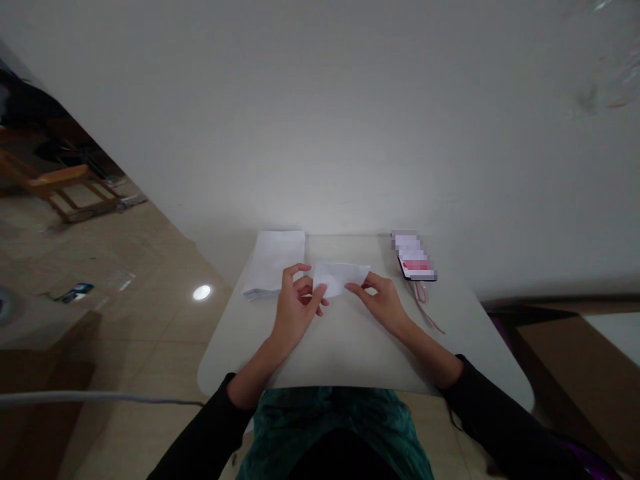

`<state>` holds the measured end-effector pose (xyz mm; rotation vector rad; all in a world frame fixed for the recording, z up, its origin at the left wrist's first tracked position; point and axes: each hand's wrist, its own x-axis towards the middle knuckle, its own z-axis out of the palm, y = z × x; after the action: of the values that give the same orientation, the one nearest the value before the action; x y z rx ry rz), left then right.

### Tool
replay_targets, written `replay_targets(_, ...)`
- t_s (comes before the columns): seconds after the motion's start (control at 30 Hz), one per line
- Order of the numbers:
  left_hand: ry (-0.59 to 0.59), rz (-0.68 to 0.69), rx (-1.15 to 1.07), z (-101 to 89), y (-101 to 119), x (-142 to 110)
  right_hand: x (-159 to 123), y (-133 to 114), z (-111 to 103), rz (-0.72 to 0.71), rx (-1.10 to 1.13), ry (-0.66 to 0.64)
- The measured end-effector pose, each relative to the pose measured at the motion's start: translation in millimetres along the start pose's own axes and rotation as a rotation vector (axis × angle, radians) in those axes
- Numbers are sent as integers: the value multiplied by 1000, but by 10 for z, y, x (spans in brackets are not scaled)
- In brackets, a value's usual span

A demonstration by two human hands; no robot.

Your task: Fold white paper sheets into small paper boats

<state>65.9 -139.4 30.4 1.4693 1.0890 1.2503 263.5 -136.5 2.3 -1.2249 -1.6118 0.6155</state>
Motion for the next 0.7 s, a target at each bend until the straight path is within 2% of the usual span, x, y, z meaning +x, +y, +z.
replay_targets(0.1, 69, -8, 168, -63, -63, -168, -32, -73, -32, -235, -268, 78)
replay_targets(0.17, 76, -11, 263, -85, -121, -266, -71, -112, -31, -394, -374, 18)
replay_targets(0.27, 54, 39, 366, -92, -192, -381, -145, -115, 19, -515, -444, -57)
replay_targets(0.4, 4, 177, 503, -101, -230, -477, -204, -56, 85, -541, -378, -7)
replay_targets(0.5, -18, 195, 498, -123, -245, -520, -209, -49, 91, -564, -305, -15)
replay_targets(0.63, 3, 104, 383, -138, -264, -562, -226, -144, 92, -553, -231, -37)
replay_targets(0.7, 77, 16, 252, -121, -248, -575, -253, -235, 102, -493, -202, 3)
